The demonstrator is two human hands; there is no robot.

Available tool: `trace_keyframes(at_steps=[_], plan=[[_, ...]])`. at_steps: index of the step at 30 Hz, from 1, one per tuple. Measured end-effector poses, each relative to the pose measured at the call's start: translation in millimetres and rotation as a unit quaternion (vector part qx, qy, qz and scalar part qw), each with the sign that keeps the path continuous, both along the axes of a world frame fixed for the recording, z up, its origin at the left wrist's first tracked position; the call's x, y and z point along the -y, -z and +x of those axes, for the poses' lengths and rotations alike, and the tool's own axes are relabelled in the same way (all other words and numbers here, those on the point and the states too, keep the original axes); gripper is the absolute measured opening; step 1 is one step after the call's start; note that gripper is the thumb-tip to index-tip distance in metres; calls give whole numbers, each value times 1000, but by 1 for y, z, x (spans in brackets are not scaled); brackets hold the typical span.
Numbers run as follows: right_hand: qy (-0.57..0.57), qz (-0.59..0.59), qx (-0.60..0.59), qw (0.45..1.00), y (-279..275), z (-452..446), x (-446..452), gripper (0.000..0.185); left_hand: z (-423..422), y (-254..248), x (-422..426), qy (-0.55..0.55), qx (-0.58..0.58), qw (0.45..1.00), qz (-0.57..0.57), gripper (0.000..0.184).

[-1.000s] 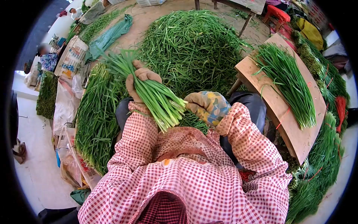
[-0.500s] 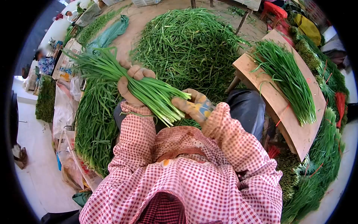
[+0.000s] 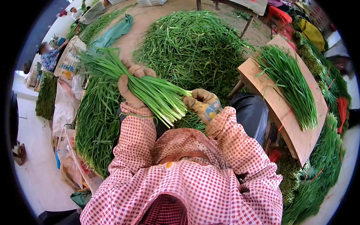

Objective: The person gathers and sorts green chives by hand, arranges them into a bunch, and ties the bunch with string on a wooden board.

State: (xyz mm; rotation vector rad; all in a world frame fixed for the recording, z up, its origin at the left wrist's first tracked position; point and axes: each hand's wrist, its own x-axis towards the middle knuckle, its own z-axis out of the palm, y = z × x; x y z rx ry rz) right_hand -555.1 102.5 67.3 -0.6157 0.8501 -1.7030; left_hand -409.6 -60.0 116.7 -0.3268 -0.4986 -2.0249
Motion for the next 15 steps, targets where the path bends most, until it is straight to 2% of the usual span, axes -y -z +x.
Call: trace_keyframes(at_steps=[1, 2, 4, 5, 6, 8, 9, 10, 12, 13, 14, 15], plan=[[14, 36, -82, 996, -11, -1, -3, 21, 3, -4, 3, -19, 7, 1000, 12, 40], [9, 33, -84, 996, -11, -2, -5, 21, 6, -8, 7, -39, 13, 999, 24, 39], [41, 48, -214, 975, -8, -10, -9, 24, 15, -17, 17, -70, 26, 997, -11, 37], [38, 36, -226, 973, -6, -15, -12, 23, 20, -21, 23, -90, 31, 995, -26, 37], [70, 58, -264, 960, 2, -19, -15, 22, 27, -26, 29, -111, 36, 992, -42, 36], [62, 109, -267, 955, 29, -41, -25, 23, 49, -22, 54, -115, 32, 990, -70, 36], [61, 205, -378, 901, 43, -53, -31, 23, 62, -21, 65, -97, 18, 989, -109, 37], [61, 298, -479, 823, 58, -66, -35, 24, 71, -22, 73, -86, 7, 988, -131, 38], [-138, 381, -564, 720, 96, -98, -35, 21, 89, -23, 88, -63, -16, 983, -174, 40], [-212, 414, -615, 636, 67, -80, -25, 30, 93, -28, 86, -70, -3, 984, -161, 40], [-301, 436, -641, 556, 40, -71, -13, 58, 90, -28, 81, -76, 4, 987, -143, 40], [-254, 387, -641, 612, 50, -74, -11, 66, 87, -32, 74, -81, 11, 989, -125, 40]])
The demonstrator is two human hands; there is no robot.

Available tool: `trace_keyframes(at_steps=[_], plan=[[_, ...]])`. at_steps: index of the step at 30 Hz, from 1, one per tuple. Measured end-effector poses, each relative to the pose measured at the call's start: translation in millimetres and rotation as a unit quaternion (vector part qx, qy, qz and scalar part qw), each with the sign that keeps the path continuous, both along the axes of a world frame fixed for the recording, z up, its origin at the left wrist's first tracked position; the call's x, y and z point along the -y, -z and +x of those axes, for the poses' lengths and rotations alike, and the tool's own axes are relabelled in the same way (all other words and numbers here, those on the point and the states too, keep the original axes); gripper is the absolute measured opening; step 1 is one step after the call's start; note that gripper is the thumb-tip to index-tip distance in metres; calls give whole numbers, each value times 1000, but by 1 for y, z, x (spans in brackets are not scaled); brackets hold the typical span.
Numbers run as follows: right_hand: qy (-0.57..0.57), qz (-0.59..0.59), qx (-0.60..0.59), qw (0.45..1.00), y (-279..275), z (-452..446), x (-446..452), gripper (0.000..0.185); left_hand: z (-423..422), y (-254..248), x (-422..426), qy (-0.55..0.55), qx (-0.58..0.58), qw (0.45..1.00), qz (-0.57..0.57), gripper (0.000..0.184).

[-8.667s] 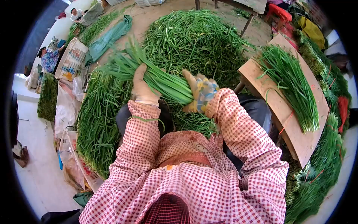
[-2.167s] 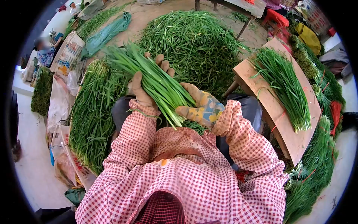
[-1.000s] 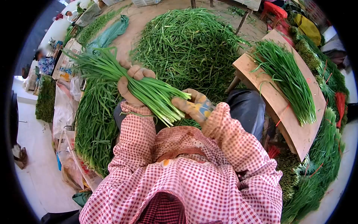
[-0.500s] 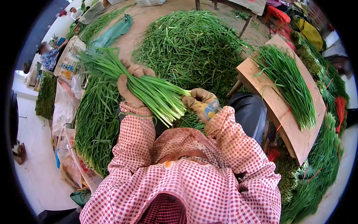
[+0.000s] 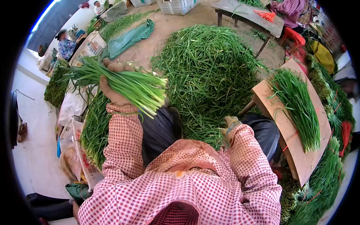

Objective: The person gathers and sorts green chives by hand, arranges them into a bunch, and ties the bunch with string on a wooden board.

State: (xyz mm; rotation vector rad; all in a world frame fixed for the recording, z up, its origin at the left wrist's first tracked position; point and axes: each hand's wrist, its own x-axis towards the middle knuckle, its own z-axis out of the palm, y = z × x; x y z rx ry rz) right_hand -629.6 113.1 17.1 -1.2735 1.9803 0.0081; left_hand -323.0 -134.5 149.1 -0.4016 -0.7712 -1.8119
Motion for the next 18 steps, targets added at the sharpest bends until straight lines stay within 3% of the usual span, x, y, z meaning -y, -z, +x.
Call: trace_keyframes(at_steps=[1, 3, 5, 6, 8, 10, 11, 13, 14, 18], plan=[[11, -80, 30, 996, 2, 0, 2, 73, -5, -6, -8, -6, 5, 1000, 19, 40], [183, -157, 317, 917, -10, -4, 21, 73, -25, -8, -31, -88, 100, 987, 88, 48], [204, -219, 430, 852, -79, 8, 30, 74, -49, -3, -52, -76, 102, 981, 149, 52], [205, -221, 425, 854, -82, 1, 41, 74, -62, -3, -63, -65, 133, 975, 166, 52], [106, -124, 515, 841, -86, -17, 69, 92, -83, -8, -89, -62, 200, 954, 215, 52], [-18, -162, 431, 887, -113, -1, 68, 110, -100, -1, -99, -55, 229, 942, 240, 52], [-94, -245, 295, 919, -133, 27, 52, 119, -104, -3, -99, -42, 248, 939, 233, 43], [-92, -262, 248, 928, -132, 56, 37, 128, -111, 25, -90, 16, 293, 925, 242, 31], [-67, -337, 214, 914, -95, 62, 32, 132, -116, 33, -92, 8, 289, 922, 258, 24], [23, -261, 160, 952, -97, 79, 18, 113, -126, 54, -102, 72, 287, 904, 309, 25]])
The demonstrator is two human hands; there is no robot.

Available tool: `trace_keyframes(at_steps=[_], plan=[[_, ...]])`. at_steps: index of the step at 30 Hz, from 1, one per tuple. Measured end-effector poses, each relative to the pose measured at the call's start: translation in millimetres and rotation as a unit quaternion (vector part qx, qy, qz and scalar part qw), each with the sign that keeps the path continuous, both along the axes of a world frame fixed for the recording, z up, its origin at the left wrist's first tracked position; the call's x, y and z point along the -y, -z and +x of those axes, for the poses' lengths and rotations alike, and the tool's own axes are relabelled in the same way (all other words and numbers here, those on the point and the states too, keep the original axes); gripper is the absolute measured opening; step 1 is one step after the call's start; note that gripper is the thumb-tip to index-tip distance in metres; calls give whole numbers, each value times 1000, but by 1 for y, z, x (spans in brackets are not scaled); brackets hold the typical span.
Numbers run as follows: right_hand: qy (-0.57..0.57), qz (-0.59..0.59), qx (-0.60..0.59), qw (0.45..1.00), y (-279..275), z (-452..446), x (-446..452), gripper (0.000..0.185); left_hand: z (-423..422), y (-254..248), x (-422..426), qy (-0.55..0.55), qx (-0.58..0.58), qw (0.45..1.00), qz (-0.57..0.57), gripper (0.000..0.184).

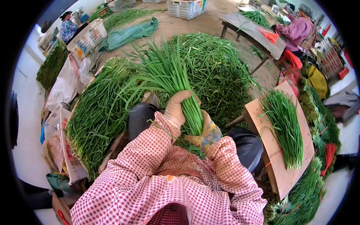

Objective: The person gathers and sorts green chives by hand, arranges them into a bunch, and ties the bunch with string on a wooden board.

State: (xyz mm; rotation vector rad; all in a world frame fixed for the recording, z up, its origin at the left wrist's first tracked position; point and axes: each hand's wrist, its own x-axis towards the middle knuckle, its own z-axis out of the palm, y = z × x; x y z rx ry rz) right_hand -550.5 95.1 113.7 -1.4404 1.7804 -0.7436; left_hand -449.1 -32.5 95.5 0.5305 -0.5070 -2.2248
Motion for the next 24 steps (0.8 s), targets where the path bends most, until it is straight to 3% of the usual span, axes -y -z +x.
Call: trace_keyframes(at_steps=[3, 5, 7, 9, 11, 12, 13, 14, 16, 17, 19, 20, 22, 24], plan=[[42, 1, -13, 999, 17, -2, -7, 99, -5, 5, -10, 22, -17, 999, 41, 23], [73, -34, 81, 993, 22, -7, -13, 94, -10, 11, -12, 27, -30, 999, 34, 23], [73, -22, 46, 996, 51, -22, -13, 85, -17, 10, -13, 64, -48, 996, 36, 22], [97, -58, 136, 984, 66, -32, -13, 76, -25, 7, -12, 50, -32, 998, 24, 25], [87, -68, 135, 985, 26, -34, -9, 66, -33, 5, -8, 37, -19, 999, 6, 30], [80, -57, 125, 987, 17, -41, -5, 62, -31, 3, -7, 43, -13, 998, -54, 48], [74, -46, 115, 990, 12, -49, -5, 58, -29, 2, -9, 44, -18, 997, -54, 48], [93, -21, 216, 972, 15, -62, -5, 57, -27, 1, -14, 82, -30, 994, -71, 58], [97, -10, 252, 963, 15, -81, 4, 58, -18, -1, -25, 173, 2, 982, -77, 89], [99, 1, 294, 951, 18, -90, 7, 60, -21, 15, -32, 214, 104, 970, -46, 87], [77, -113, 344, 929, 36, -103, 11, 64, -21, 40, -46, 310, 153, 937, -41, 83], [83, -86, 364, 924, 38, -112, 13, 66, -23, 46, -52, 310, 150, 938, -39, 83], [64, -66, 239, 967, 10, -97, 11, 63, -23, 37, -62, 353, 160, 921, -43, 77], [81, -86, 249, 961, 22, -98, 13, 67, -25, 22, -65, 339, 147, 928, -37, 76]])
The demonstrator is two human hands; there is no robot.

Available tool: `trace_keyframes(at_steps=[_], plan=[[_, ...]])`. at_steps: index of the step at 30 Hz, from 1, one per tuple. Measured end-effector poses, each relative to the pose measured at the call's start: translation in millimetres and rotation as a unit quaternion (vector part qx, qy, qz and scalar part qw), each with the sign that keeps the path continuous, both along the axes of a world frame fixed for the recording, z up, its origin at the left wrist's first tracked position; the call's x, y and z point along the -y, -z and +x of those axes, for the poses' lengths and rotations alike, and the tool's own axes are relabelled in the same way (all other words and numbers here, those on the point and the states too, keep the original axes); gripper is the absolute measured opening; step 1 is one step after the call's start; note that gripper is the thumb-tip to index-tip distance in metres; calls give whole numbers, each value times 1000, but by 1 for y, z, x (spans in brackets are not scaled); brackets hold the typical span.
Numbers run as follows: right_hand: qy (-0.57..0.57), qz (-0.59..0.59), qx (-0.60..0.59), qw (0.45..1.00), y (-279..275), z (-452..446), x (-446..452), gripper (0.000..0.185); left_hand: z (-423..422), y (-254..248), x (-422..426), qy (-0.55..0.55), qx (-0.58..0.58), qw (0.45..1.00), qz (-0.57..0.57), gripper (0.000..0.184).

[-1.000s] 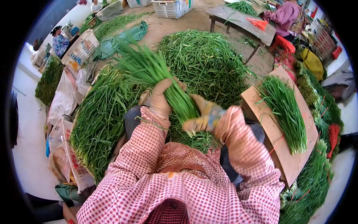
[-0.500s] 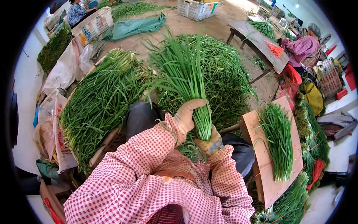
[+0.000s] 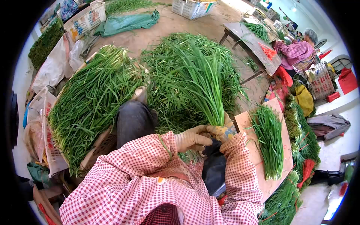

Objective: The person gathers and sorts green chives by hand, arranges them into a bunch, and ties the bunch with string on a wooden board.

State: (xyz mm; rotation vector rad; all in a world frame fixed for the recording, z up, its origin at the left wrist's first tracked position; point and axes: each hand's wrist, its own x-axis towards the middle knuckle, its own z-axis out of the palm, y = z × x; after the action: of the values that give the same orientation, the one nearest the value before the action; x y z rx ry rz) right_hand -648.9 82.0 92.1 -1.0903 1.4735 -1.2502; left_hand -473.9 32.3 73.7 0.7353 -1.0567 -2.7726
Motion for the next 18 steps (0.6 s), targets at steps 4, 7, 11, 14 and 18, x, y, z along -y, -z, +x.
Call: trace_keyframes(at_steps=[4, 7, 11, 14, 18], plan=[[-21, 5, 146, 989, -20, 4, -6, 71, 1, -12, 9, -78, -60, 994, 44, 81], [8, 137, -74, 988, -56, 16, -23, 72, 4, -18, 26, -157, -155, 971, 90, 80], [-20, 101, -363, 926, -70, 17, -73, 79, -3, -12, 50, -230, -246, 919, 204, 66], [33, 158, -500, 851, -79, 33, -125, 74, -18, -19, 62, -251, -213, 901, 281, 54], [14, 207, -513, 833, -81, 30, -180, 74, -29, 1, 48, -228, -70, 916, 323, 43]])
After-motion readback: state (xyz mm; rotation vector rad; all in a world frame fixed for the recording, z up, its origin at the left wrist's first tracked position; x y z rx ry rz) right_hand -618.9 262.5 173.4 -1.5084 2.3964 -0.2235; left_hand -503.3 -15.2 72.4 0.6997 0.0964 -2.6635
